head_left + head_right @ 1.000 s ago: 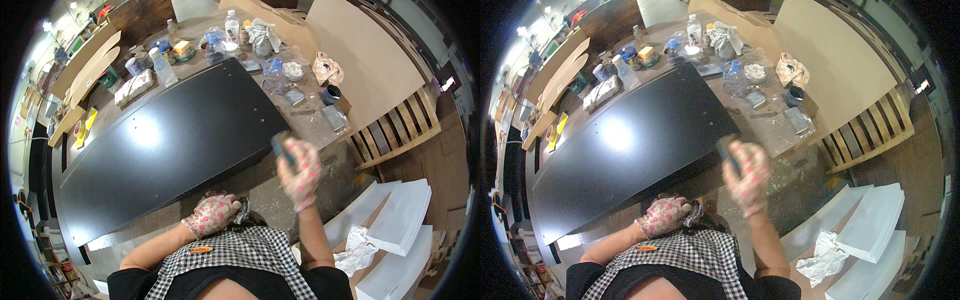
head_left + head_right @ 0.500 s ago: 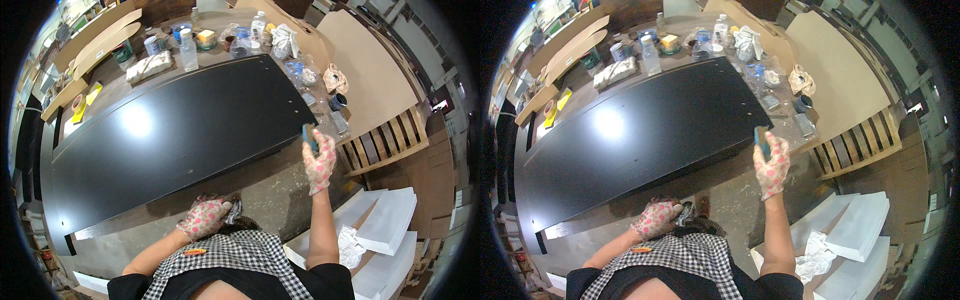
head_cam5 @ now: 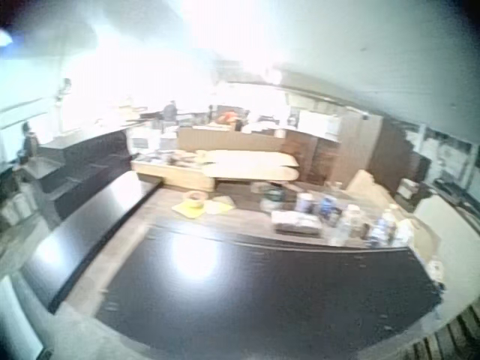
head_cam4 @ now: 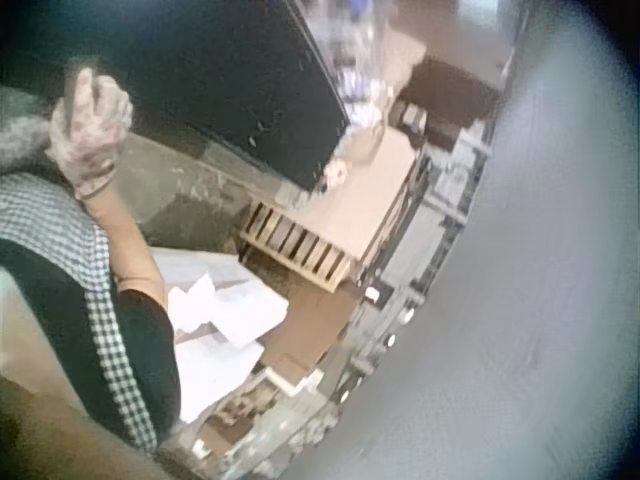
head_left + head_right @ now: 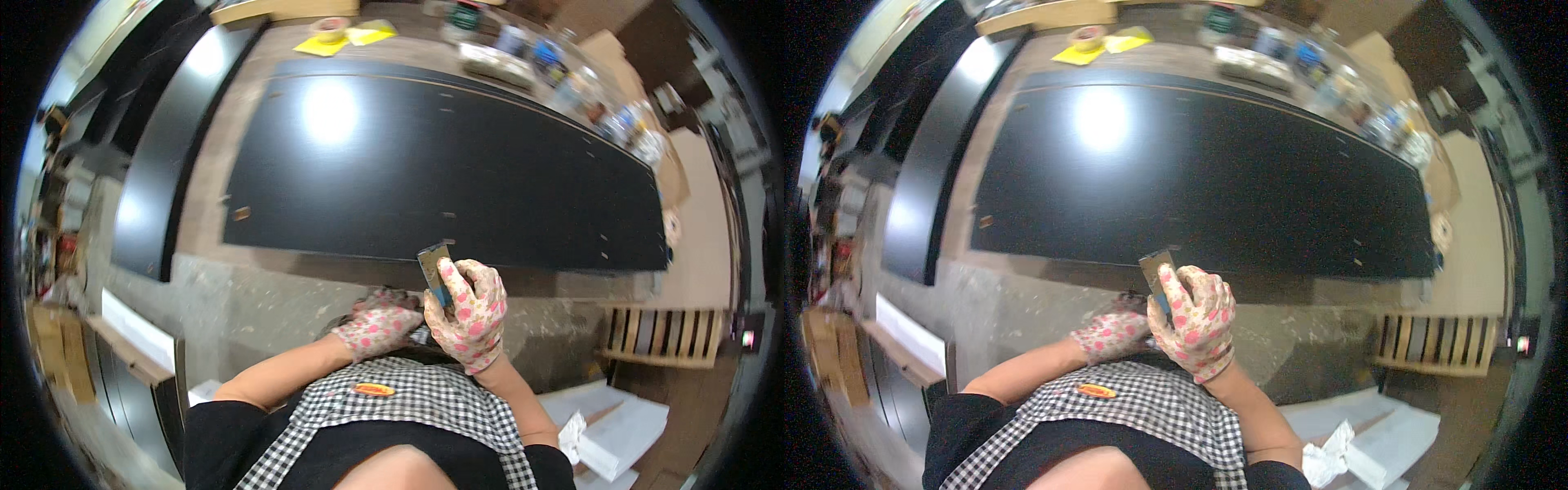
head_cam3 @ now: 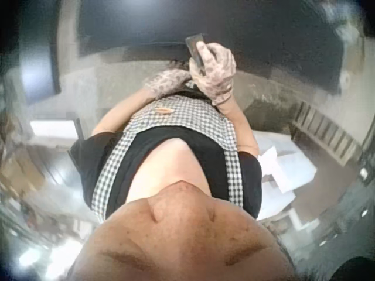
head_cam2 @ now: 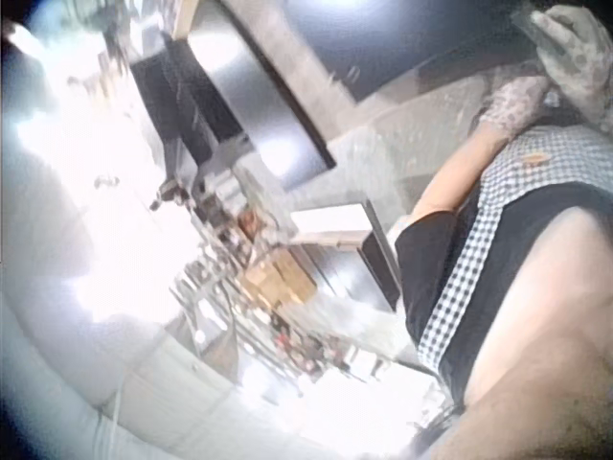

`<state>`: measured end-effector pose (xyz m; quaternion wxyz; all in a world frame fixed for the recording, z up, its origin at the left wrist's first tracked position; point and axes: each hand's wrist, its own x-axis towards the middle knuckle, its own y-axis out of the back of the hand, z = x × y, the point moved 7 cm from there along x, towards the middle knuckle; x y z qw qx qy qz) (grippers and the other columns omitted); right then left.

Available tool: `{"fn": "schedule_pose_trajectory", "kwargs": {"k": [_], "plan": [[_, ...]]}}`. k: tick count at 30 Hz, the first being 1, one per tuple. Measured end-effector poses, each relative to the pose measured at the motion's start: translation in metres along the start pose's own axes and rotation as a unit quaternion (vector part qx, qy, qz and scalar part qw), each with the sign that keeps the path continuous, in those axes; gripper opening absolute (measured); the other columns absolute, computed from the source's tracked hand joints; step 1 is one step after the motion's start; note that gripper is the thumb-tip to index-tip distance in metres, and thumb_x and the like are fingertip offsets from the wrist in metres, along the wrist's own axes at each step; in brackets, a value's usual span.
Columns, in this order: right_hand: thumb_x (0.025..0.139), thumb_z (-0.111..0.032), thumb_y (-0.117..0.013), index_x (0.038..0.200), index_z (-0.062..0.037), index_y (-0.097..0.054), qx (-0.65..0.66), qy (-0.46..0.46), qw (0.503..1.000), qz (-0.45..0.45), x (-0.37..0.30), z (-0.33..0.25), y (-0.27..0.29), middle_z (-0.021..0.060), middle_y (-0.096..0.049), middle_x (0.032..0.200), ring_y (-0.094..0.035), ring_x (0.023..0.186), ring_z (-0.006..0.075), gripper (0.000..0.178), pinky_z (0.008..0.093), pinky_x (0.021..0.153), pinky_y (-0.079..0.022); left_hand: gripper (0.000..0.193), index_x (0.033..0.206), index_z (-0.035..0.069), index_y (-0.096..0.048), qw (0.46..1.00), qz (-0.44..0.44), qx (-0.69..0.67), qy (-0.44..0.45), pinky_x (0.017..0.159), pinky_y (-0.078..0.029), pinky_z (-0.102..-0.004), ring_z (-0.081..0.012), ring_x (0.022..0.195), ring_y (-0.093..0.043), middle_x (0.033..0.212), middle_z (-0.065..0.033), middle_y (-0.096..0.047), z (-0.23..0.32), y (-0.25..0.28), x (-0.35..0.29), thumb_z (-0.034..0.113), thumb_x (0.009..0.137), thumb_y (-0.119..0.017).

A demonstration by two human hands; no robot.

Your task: The person wipes a large black curved furniture panel with a cloth, repeatedly cleaning its surface and edges. The person uses a small blue tool to scrape or smooth the surface while continuing to wipe with the cloth. The task occurs in a workshop environment with various materials and tools visible.

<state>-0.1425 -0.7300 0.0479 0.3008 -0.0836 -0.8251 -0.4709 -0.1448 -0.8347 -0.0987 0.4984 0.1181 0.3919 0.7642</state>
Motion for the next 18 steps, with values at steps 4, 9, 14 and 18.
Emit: {"fn": "schedule_pose_trajectory", "kwargs": {"k": [4, 9, 14, 18], "plan": [[0.074, -0.021, -0.076, 0.118, -0.0038, -0.064, 0.014, 0.12, 0.99, -0.072, 0.054, -0.082, -0.07, 0.0124, -0.061, 0.107, -0.06, 0.087, 0.0268, 0.05, 0.0407, 0.072, -0.047, 0.042, 0.132, 0.008, -0.056, 0.989, 0.146, -0.008, 0.031, 0.105, -0.042, -0.0455, -0.0327, 0.124, -0.054, 0.132, -0.0179, -0.057, -0.04, 0.001, -0.058, 0.025, 0.093, -0.06], [0.077, -0.023, -0.068, 0.112, -0.005, -0.066, 0.006, 0.222, 0.971, -0.086, 0.107, -0.176, -0.143, 0.0054, -0.056, 0.091, -0.058, 0.084, 0.0214, 0.039, 0.0356, 0.07, -0.046, 0.062, 0.15, 0.014, -0.041, 0.813, 0.231, -0.529, 0.08, 0.121, -0.025, -0.0417, -0.0268, 0.145, -0.032, 0.152, -0.0132, -0.04, -0.076, -0.004, -0.107, 0.032, 0.094, -0.063], [0.078, -0.021, -0.069, 0.113, -0.0061, -0.066, -0.005, 0.212, 0.973, -0.088, 0.088, -0.162, -0.143, 0.0069, -0.058, 0.097, -0.058, 0.087, 0.0214, 0.039, 0.0357, 0.071, -0.046, 0.064, 0.14, 0.012, -0.051, 0.974, 0.146, -0.093, 0.143, 0.112, -0.036, -0.0472, -0.034, 0.135, -0.044, 0.146, -0.0148, -0.048, -0.077, 0.016, -0.121, 0.027, 0.082, -0.074], [0.071, -0.021, -0.078, 0.12, -0.0106, -0.065, -0.084, 0.059, 0.987, -0.121, 0.025, -0.071, -0.077, 0.011, -0.06, 0.108, -0.061, 0.094, 0.0281, 0.052, 0.0419, 0.082, -0.05, 0.056, 0.131, 0.01, -0.057, 0.989, 0.01, 0.028, 0.145, 0.1, -0.045, -0.0487, -0.0359, 0.118, -0.058, 0.127, -0.0176, -0.061, -0.076, 0.021, -0.118, 0.021, 0.079, -0.073]]}}
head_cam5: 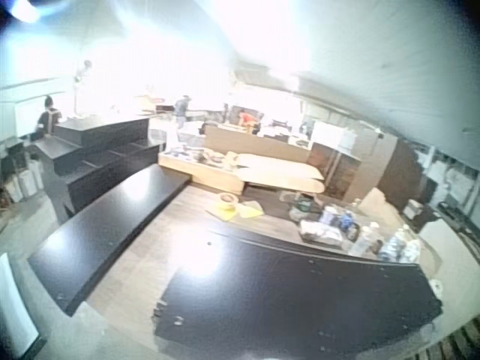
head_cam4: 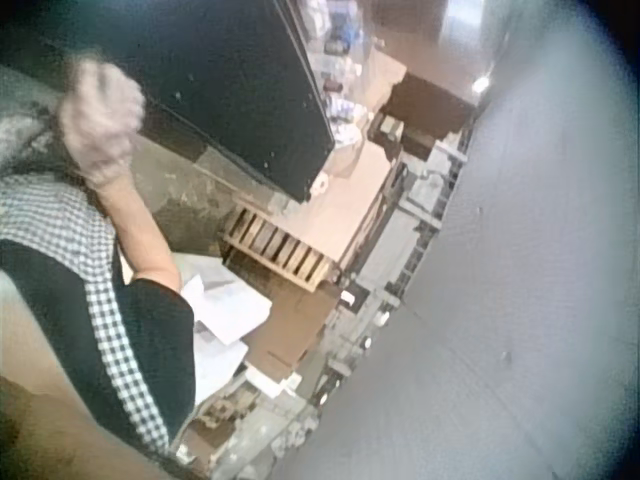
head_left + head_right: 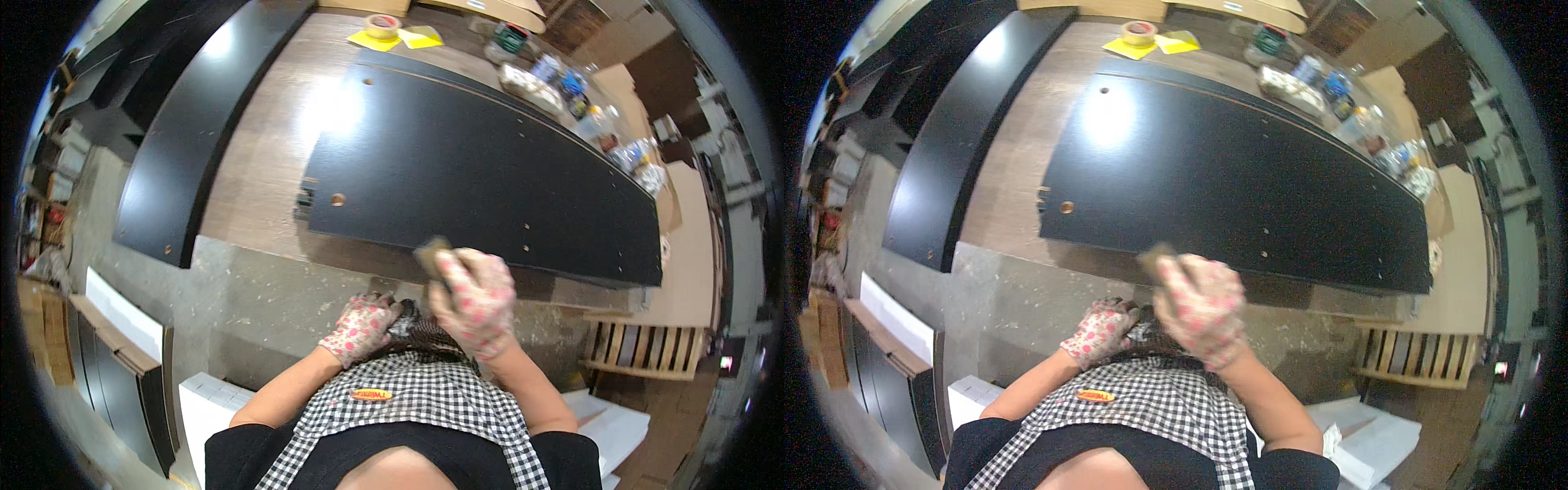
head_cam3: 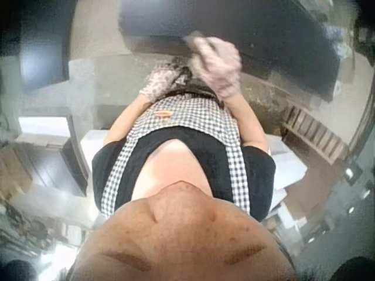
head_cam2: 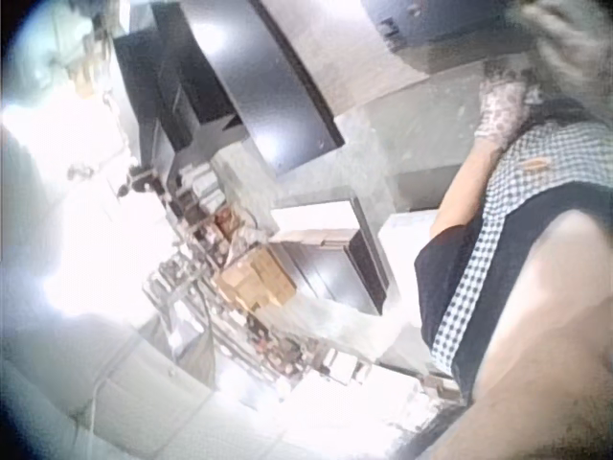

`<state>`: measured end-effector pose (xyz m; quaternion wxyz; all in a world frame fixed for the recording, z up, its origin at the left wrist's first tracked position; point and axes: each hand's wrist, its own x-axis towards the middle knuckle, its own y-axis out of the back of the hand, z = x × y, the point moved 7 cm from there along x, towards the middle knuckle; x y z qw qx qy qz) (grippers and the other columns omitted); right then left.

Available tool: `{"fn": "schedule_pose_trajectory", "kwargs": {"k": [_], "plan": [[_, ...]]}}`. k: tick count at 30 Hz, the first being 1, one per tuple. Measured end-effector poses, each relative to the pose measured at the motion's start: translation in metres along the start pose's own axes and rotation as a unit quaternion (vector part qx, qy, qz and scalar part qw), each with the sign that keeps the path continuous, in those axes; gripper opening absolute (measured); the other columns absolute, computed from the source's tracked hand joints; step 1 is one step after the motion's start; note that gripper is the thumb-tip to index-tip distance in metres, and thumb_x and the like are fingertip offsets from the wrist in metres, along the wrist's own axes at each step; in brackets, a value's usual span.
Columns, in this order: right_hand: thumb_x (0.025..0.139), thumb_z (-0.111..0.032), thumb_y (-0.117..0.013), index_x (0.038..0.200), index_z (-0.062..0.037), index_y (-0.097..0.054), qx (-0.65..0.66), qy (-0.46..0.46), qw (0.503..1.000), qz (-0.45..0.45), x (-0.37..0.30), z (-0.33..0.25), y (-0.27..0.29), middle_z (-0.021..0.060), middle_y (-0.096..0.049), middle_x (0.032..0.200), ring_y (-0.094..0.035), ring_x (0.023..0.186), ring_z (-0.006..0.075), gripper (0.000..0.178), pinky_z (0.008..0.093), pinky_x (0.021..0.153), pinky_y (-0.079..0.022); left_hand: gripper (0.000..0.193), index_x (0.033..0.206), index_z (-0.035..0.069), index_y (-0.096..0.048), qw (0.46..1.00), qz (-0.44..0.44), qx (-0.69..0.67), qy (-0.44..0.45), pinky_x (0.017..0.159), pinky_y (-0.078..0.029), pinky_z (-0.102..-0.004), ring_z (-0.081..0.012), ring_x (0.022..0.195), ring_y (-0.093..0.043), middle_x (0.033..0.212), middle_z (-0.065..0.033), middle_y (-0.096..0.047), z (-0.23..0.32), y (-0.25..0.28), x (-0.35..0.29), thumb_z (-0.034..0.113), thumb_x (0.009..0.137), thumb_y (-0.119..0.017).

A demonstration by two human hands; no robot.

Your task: The person wipes a large black curved furniture panel with a cloth, repeatedly cleaning its surface and edges. The person uses a small blue tool to scrape or smooth the surface while continuing to wipe with the cloth. The task occurs in a workshop environment with various materials and tools visible.

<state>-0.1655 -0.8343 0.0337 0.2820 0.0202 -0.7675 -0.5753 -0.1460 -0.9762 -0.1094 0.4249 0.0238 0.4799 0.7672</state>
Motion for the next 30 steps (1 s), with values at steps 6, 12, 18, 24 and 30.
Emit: {"fn": "schedule_pose_trajectory", "kwargs": {"k": [6, 12, 18, 24, 30], "plan": [[0.076, -0.006, -0.072, 0.122, -0.0073, -0.065, -0.091, -0.177, 0.962, 0.188, -0.058, 0.054, 0.094, 0.0154, -0.057, 0.114, -0.061, 0.098, 0.0292, 0.047, 0.0404, 0.081, -0.054, 0.055, 0.13, 0.008, -0.057, 0.996, -0.005, 0.037, -0.08, 0.097, -0.046, -0.0496, -0.0367, 0.116, -0.058, 0.126, -0.0186, -0.06, 0.019, 0.01, 0.017, 0.021, 0.079, -0.073], [0.073, -0.013, -0.077, 0.119, -0.0088, -0.068, -0.017, -0.115, 0.986, 0.122, -0.044, 0.037, 0.04, 0.0137, -0.061, 0.105, -0.061, 0.093, 0.0285, 0.047, 0.0402, 0.081, -0.053, 0.054, 0.13, 0.008, -0.058, 0.987, -0.016, 0.028, -0.154, 0.102, -0.043, -0.0513, -0.0401, 0.119, -0.055, 0.128, -0.0205, -0.058, 0.051, 0.004, 0.045, 0.016, 0.079, -0.073], [0.082, -0.006, -0.07, 0.117, -0.0058, -0.067, -0.153, -0.278, 0.927, 0.199, -0.105, 0.122, 0.12, 0.0162, -0.058, 0.105, -0.063, 0.087, 0.0286, 0.035, 0.0372, 0.072, -0.056, 0.049, 0.126, 0.007, -0.06, 0.987, -0.044, 0.046, -0.149, 0.1, -0.044, -0.0499, -0.0395, 0.115, -0.057, 0.127, -0.02, -0.06, 0.073, -0.006, 0.062, 0.016, 0.078, -0.072], [0.074, -0.013, -0.075, 0.119, -0.0109, -0.068, -0.036, -0.183, 0.968, 0.167, -0.099, 0.11, 0.074, 0.0157, -0.06, 0.106, -0.062, 0.093, 0.0308, 0.045, 0.0421, 0.08, -0.054, 0.047, 0.122, 0.005, -0.063, 0.986, -0.076, 0.016, -0.146, 0.099, -0.046, -0.048, -0.0372, 0.117, -0.058, 0.123, -0.0195, -0.062, 0.117, -0.014, 0.093, 0.011, 0.076, -0.071], [0.08, -0.016, -0.072, 0.117, -0.009, -0.065, -0.16, -0.343, 0.901, 0.213, -0.196, 0.259, 0.175, 0.0157, -0.055, 0.105, -0.059, 0.091, 0.0305, 0.038, 0.0427, 0.075, -0.052, 0.055, 0.131, 0.009, -0.059, 0.989, -0.084, 0.064, -0.099, 0.104, -0.043, -0.0533, -0.0377, 0.122, -0.055, 0.132, -0.019, -0.058, 0.167, -0.033, 0.137, 0.015, 0.077, -0.072]]}}
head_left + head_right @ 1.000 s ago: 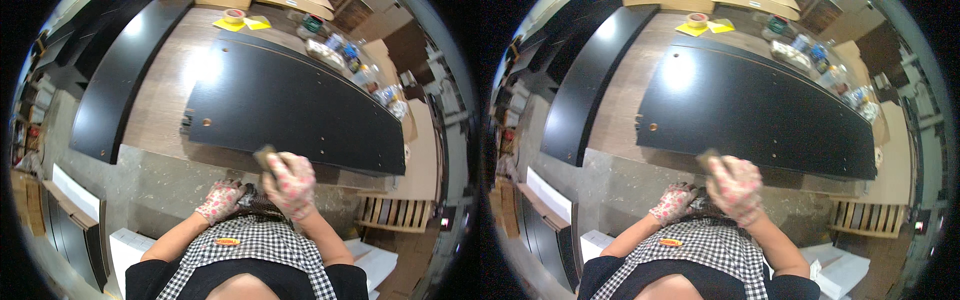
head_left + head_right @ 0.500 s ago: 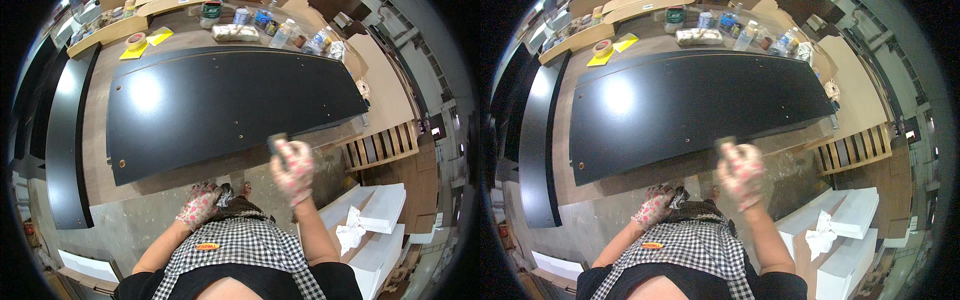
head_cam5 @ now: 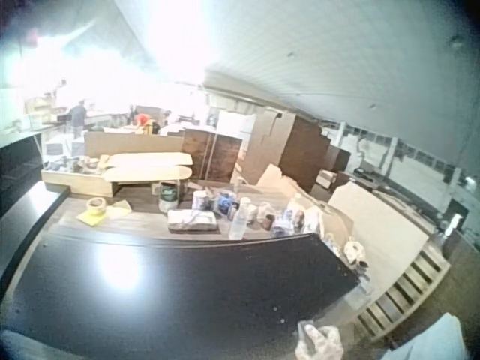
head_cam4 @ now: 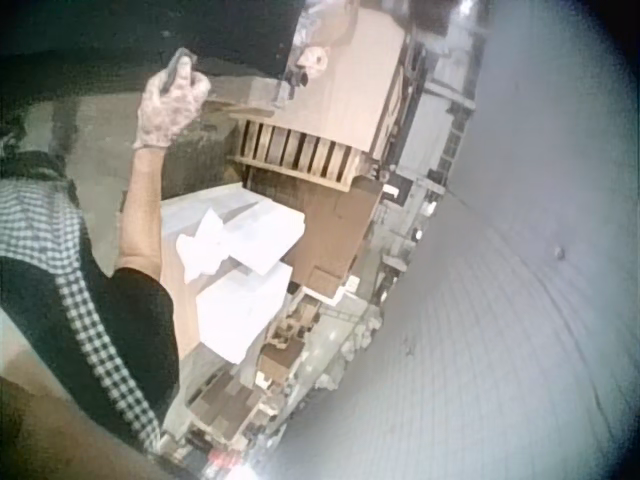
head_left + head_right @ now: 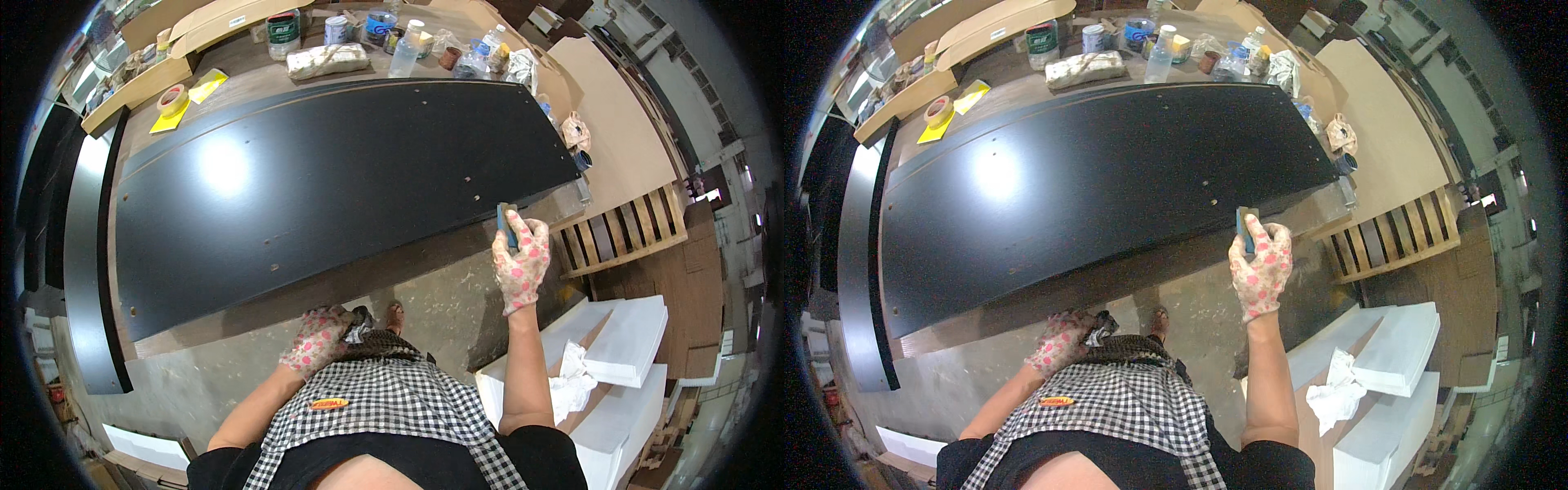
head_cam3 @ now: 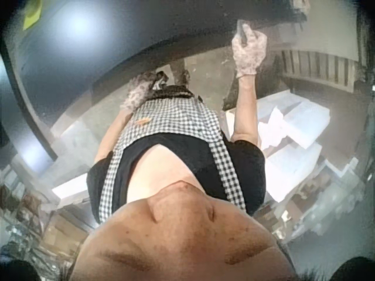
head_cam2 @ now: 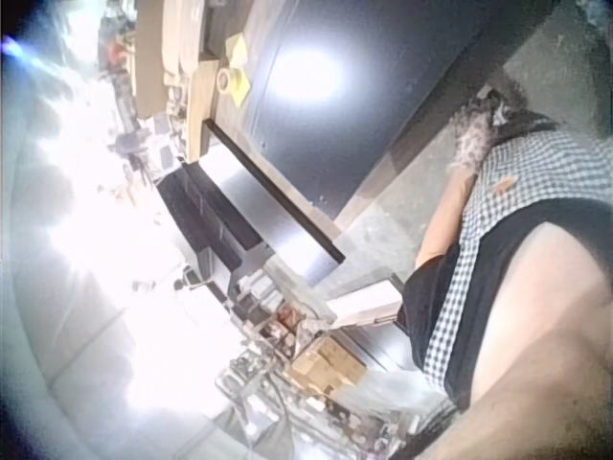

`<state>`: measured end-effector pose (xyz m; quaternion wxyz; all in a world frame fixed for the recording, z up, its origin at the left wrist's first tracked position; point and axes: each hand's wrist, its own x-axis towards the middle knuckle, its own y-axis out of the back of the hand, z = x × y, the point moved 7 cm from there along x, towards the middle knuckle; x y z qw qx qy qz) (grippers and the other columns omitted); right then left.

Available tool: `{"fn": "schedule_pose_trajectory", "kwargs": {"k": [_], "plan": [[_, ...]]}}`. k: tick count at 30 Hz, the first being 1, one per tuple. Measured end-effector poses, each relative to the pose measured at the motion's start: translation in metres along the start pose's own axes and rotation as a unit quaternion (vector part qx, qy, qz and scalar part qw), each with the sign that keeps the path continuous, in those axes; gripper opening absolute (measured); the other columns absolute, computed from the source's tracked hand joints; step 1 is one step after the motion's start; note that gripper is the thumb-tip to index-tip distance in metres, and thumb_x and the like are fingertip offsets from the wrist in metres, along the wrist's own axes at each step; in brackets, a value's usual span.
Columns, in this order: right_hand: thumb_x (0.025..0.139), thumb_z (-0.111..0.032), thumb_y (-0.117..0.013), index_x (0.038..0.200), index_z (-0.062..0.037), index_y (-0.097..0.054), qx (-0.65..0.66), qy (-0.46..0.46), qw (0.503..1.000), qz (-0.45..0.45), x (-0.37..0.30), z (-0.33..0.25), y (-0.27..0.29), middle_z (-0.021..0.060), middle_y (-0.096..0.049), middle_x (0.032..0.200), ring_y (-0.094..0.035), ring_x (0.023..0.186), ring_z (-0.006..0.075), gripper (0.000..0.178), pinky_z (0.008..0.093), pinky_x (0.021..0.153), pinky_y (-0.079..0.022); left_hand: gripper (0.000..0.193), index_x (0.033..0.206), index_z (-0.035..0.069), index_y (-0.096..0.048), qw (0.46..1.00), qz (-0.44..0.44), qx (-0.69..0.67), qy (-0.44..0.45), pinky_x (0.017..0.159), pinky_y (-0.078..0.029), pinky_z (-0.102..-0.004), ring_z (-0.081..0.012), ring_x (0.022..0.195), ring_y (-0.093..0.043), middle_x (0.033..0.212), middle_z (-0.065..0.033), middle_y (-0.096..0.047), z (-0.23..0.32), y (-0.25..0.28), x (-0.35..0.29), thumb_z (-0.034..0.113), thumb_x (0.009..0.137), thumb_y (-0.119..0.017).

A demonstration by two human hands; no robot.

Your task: The person wipes a large black curved furniture panel with a cloth, repeatedly cleaning its surface and edges. The person uses a small blue tool to scrape or smooth the surface while continuing to wipe with the cloth. The task occurs in a workshop environment with various materials and tools visible.

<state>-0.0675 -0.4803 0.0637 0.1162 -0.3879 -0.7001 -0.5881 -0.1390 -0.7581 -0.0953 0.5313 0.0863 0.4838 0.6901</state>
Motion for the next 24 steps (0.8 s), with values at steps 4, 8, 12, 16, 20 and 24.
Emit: {"fn": "schedule_pose_trajectory", "kwargs": {"k": [4, 8, 12, 16, 20, 24], "plan": [[0.081, -0.019, -0.073, 0.121, -0.0131, -0.066, 0.114, 0.111, 0.986, -0.052, -0.005, -0.019, -0.01, 0.0127, -0.057, 0.106, -0.059, 0.095, 0.0291, 0.041, 0.0423, 0.08, -0.052, 0.067, 0.139, 0.012, -0.052, 0.999, -0.046, 0.018, 0.007, 0.108, -0.038, -0.0567, -0.0403, 0.129, -0.049, 0.137, -0.0169, -0.055, 0.049, -0.01, 0.061, 0.021, 0.076, -0.073], [0.081, -0.019, -0.073, 0.121, -0.0132, -0.068, 0.092, 0.077, 0.991, -0.058, 0.003, 0.061, -0.008, 0.0128, -0.057, 0.106, -0.058, 0.096, 0.0292, 0.041, 0.0421, 0.08, -0.052, 0.06, 0.135, 0.011, -0.055, 0.997, -0.072, -0.011, -0.003, 0.111, -0.034, -0.058, -0.0405, 0.137, -0.042, 0.144, -0.0178, -0.05, 0.094, -0.007, 0.105, 0.016, 0.077, -0.07], [0.082, -0.017, -0.072, 0.12, -0.0095, -0.066, -0.031, -0.031, 0.999, -0.003, 0.056, 0.191, 0.025, 0.0157, -0.056, 0.105, -0.057, 0.094, 0.0309, 0.04, 0.0428, 0.077, -0.051, 0.058, 0.134, 0.01, -0.056, 0.998, -0.06, 0.004, 0.015, 0.112, -0.034, -0.0556, -0.0408, 0.136, -0.043, 0.143, -0.0175, -0.051, 0.122, 0.003, 0.128, 0.015, 0.077, -0.069], [0.078, -0.021, -0.075, 0.122, -0.0135, -0.066, 0.084, 0.081, 0.993, -0.019, 0.052, 0.163, 0.022, 0.0145, -0.056, 0.104, -0.058, 0.094, 0.0303, 0.046, 0.0441, 0.081, -0.051, 0.058, 0.133, 0.009, -0.057, 0.998, -0.049, 0.013, 0.026, 0.109, -0.038, -0.0532, -0.0388, 0.131, -0.048, 0.138, -0.0176, -0.055, 0.145, 0.005, 0.149, 0.014, 0.077, -0.069], [0.078, -0.021, -0.074, 0.121, -0.0154, -0.066, 0.075, 0.032, 0.996, -0.02, 0.044, 0.19, 0.009, 0.0146, -0.057, 0.104, -0.059, 0.094, 0.032, 0.044, 0.0445, 0.078, -0.052, 0.056, 0.13, 0.007, -0.058, 0.993, -0.047, -0.11, 0.017, 0.099, -0.046, -0.049, -0.0382, 0.12, -0.058, 0.124, -0.02, -0.063, 0.169, 0.017, 0.169, 0.01, 0.076, -0.07], [0.086, -0.024, -0.069, 0.117, -0.0103, -0.067, -0.134, -0.077, 0.988, 0.029, 0.083, 0.332, 0.029, 0.0186, -0.057, 0.11, -0.059, 0.1, 0.0358, 0.034, 0.0463, 0.085, -0.05, 0.051, 0.127, 0.003, -0.059, 0.979, 0.022, -0.18, -0.095, 0.09, -0.053, -0.0412, -0.0331, 0.106, -0.066, 0.11, -0.0179, -0.067, 0.201, 0.071, 0.161, 0.005, 0.077, -0.07]]}}
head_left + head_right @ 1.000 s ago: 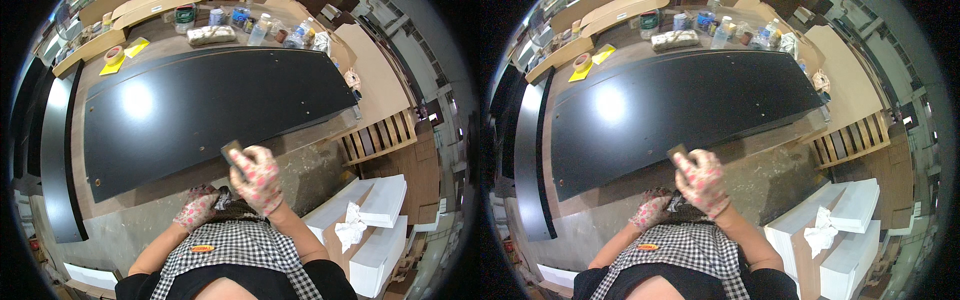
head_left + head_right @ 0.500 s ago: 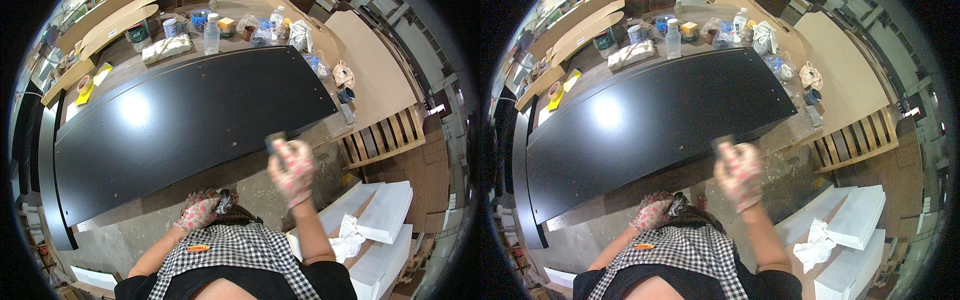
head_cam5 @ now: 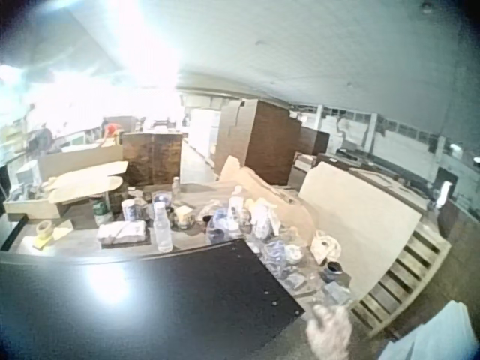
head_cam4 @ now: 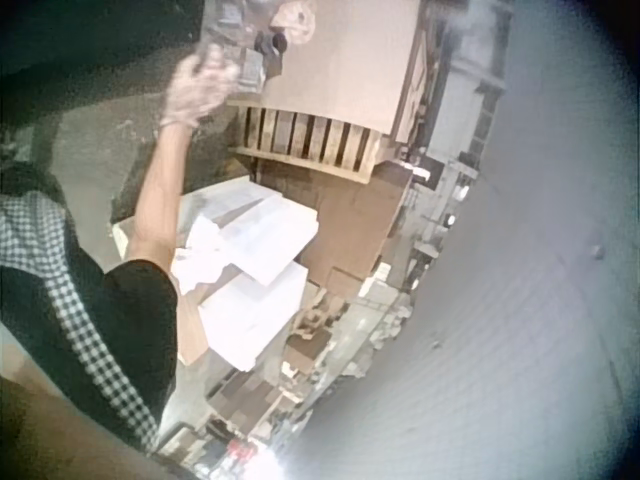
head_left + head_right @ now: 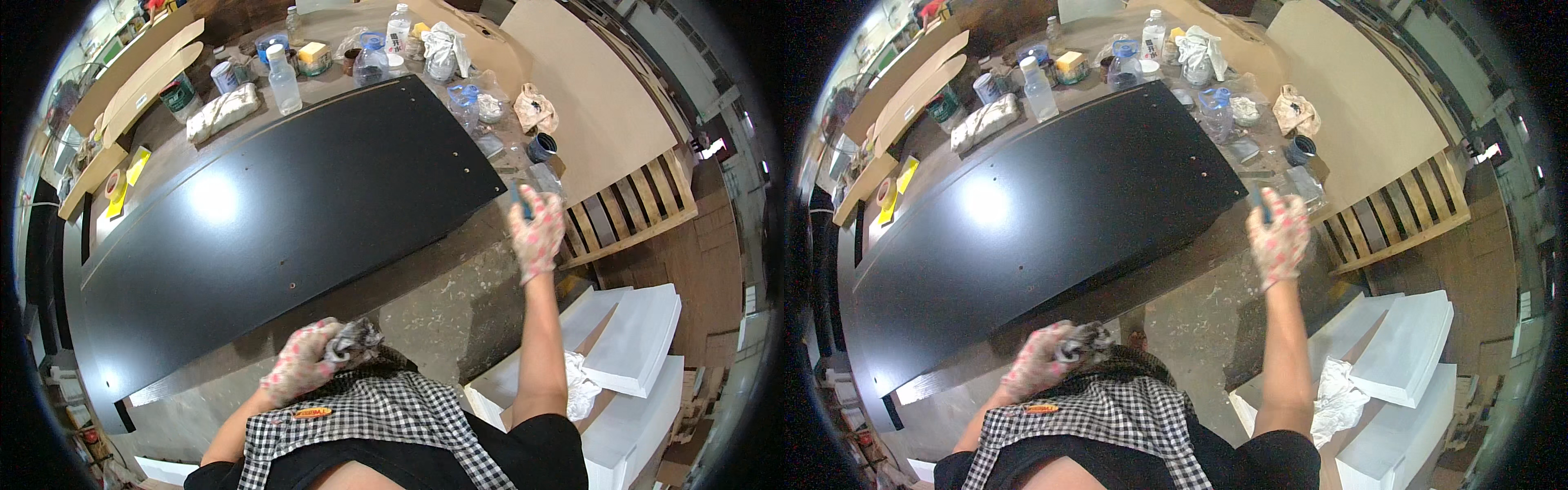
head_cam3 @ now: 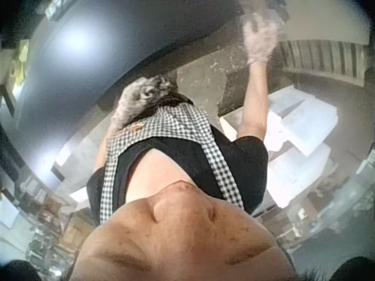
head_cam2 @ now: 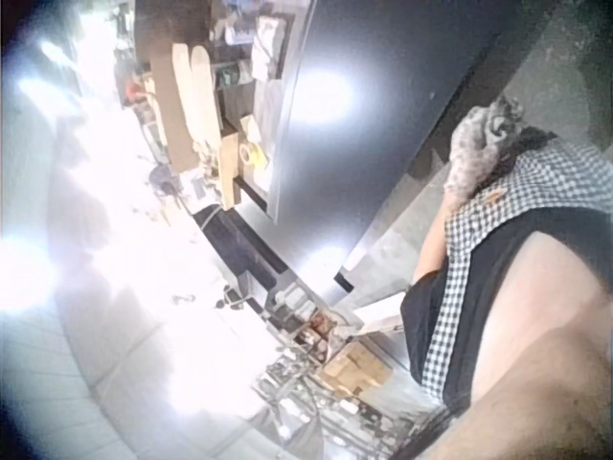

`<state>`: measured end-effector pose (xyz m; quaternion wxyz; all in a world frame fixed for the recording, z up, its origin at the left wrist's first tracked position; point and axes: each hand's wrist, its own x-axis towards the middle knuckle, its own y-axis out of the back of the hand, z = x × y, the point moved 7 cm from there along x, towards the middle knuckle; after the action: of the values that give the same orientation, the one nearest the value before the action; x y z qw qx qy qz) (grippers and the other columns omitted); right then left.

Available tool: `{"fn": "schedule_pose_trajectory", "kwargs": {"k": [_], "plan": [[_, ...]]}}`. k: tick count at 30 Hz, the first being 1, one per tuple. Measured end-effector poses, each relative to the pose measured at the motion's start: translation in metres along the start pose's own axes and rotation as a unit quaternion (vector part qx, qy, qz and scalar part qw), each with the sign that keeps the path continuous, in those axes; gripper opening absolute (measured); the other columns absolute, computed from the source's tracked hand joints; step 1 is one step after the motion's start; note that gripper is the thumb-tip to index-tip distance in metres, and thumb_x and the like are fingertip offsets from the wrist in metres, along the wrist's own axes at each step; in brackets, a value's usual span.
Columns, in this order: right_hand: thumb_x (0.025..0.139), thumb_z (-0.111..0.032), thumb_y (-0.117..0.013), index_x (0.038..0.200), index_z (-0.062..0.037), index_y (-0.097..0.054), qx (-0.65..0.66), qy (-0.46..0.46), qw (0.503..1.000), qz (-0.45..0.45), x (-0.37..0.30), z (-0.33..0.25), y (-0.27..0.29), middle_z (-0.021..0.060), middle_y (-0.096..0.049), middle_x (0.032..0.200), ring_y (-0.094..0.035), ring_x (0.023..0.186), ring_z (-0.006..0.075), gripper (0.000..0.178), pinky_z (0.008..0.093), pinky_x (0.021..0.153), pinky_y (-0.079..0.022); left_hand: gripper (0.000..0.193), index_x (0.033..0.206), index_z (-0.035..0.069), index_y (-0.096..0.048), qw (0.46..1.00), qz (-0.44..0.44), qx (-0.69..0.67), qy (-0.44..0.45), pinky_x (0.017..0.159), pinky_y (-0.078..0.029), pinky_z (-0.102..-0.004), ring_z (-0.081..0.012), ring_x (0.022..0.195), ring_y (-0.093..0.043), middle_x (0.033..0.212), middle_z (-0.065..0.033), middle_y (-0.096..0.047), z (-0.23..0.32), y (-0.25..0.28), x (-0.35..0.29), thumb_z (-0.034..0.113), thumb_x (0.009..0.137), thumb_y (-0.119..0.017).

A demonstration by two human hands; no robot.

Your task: The person wipes a large black curved furniture panel with a cloth, repeatedly cleaning its surface and edges. The person uses a small blue tool to scrape or smooth the surface while continuing to wipe with the cloth. The task occurs in a workshop environment with various materials and tools visible.

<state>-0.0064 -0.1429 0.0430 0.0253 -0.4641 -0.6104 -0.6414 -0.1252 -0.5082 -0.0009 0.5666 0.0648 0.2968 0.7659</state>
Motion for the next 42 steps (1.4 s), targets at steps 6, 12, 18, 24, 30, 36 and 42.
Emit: {"fn": "schedule_pose_trajectory", "kwargs": {"k": [6, 12, 18, 24, 30, 36, 42], "plan": [[0.082, -0.004, -0.071, 0.121, -0.0092, -0.067, 0.198, -0.051, 0.977, 0.063, -0.021, 0.038, 0.012, 0.0124, -0.061, 0.104, -0.062, 0.094, 0.0283, 0.04, 0.0391, 0.084, -0.051, 0.054, 0.133, 0.004, -0.055, 0.913, 0.316, -0.226, -0.127, 0.096, -0.053, -0.046, -0.031, 0.112, -0.064, 0.125, -0.0167, -0.062, 0.019, 0.115, -0.015, 0.023, 0.086, -0.074], [0.086, 0.005, -0.066, 0.121, -0.0026, -0.066, 0.332, -0.202, 0.92, 0.057, -0.104, 0.066, 0.027, 0.0094, -0.061, 0.111, -0.06, 0.098, 0.0181, 0.036, 0.0318, 0.086, -0.051, 0.07, 0.149, 0.008, -0.041, 0.895, 0.259, 0.353, 0.084, 0.122, -0.019, -0.0497, -0.0398, 0.145, -0.03, 0.159, -0.0188, -0.03, -0.009, 0.159, 0.1, 0.023, 0.086, -0.069], [0.09, 0.004, -0.062, 0.122, 0.0015, -0.064, 0.32, -0.261, 0.909, 0.061, -0.122, 0.065, 0.04, 0.009, -0.061, 0.115, -0.058, 0.105, 0.0194, 0.033, 0.0328, 0.096, -0.046, 0.065, 0.138, 0.011, -0.054, 0.889, 0.18, 0.36, -0.221, 0.113, -0.034, -0.0513, -0.0386, 0.137, -0.043, 0.149, -0.0211, -0.045, 0.112, 0.051, 0.241, 0.032, 0.079, -0.072], [0.095, 0.002, -0.054, 0.126, 0.0027, -0.061, 0.403, -0.226, 0.885, 0.051, -0.076, 0.044, 0.033, 0.0127, -0.061, 0.124, -0.056, 0.115, 0.023, 0.031, 0.0351, 0.103, -0.042, 0.075, 0.145, 0.011, -0.048, 0.912, 0.182, 0.315, -0.189, 0.119, -0.023, -0.0541, -0.0422, 0.146, -0.027, 0.156, -0.0201, -0.035, 0.06, 0.061, 0.137, 0.026, 0.076, -0.076], [0.093, 0.001, -0.051, 0.128, 0.0033, -0.06, 0.466, -0.066, 0.881, -0.052, 0.01, -0.035, 0.019, 0.0112, -0.061, 0.127, -0.055, 0.117, 0.0213, 0.036, 0.0361, 0.104, -0.04, 0.064, 0.143, 0.007, -0.049, 0.818, 0.381, 0.373, 0.213, 0.119, -0.027, -0.0441, -0.0391, 0.141, -0.036, 0.153, -0.0224, -0.038, -0.101, 0.217, -0.087, 0.032, 0.088, -0.069], [0.093, -0.009, -0.06, 0.129, 0.0002, -0.061, 0.502, 0.096, 0.83, -0.221, 0.049, -0.209, -0.002, 0.0065, -0.057, 0.121, -0.053, 0.102, 0.0158, 0.038, 0.0296, 0.09, -0.043, 0.055, 0.14, 0.006, -0.051, 0.677, 0.496, 0.354, 0.414, 0.116, -0.033, -0.0425, -0.0385, 0.138, -0.042, 0.149, -0.0222, -0.044, -0.208, 0.281, -0.303, 0.034, 0.095, -0.063], [0.083, -0.004, -0.067, 0.124, -0.0043, -0.065, 0.509, 0.235, 0.764, -0.32, 0.033, -0.409, -0.019, 0.0113, -0.059, 0.115, -0.059, 0.104, 0.0205, 0.041, 0.0318, 0.088, -0.049, 0.039, 0.128, 0.005, -0.06, 0.609, 0.594, 0.178, 0.495, 0.099, -0.047, -0.0411, -0.0376, 0.114, -0.061, 0.121, -0.0217, -0.065, -0.293, 0.308, -0.476, 0.027, 0.095, -0.06]]}}
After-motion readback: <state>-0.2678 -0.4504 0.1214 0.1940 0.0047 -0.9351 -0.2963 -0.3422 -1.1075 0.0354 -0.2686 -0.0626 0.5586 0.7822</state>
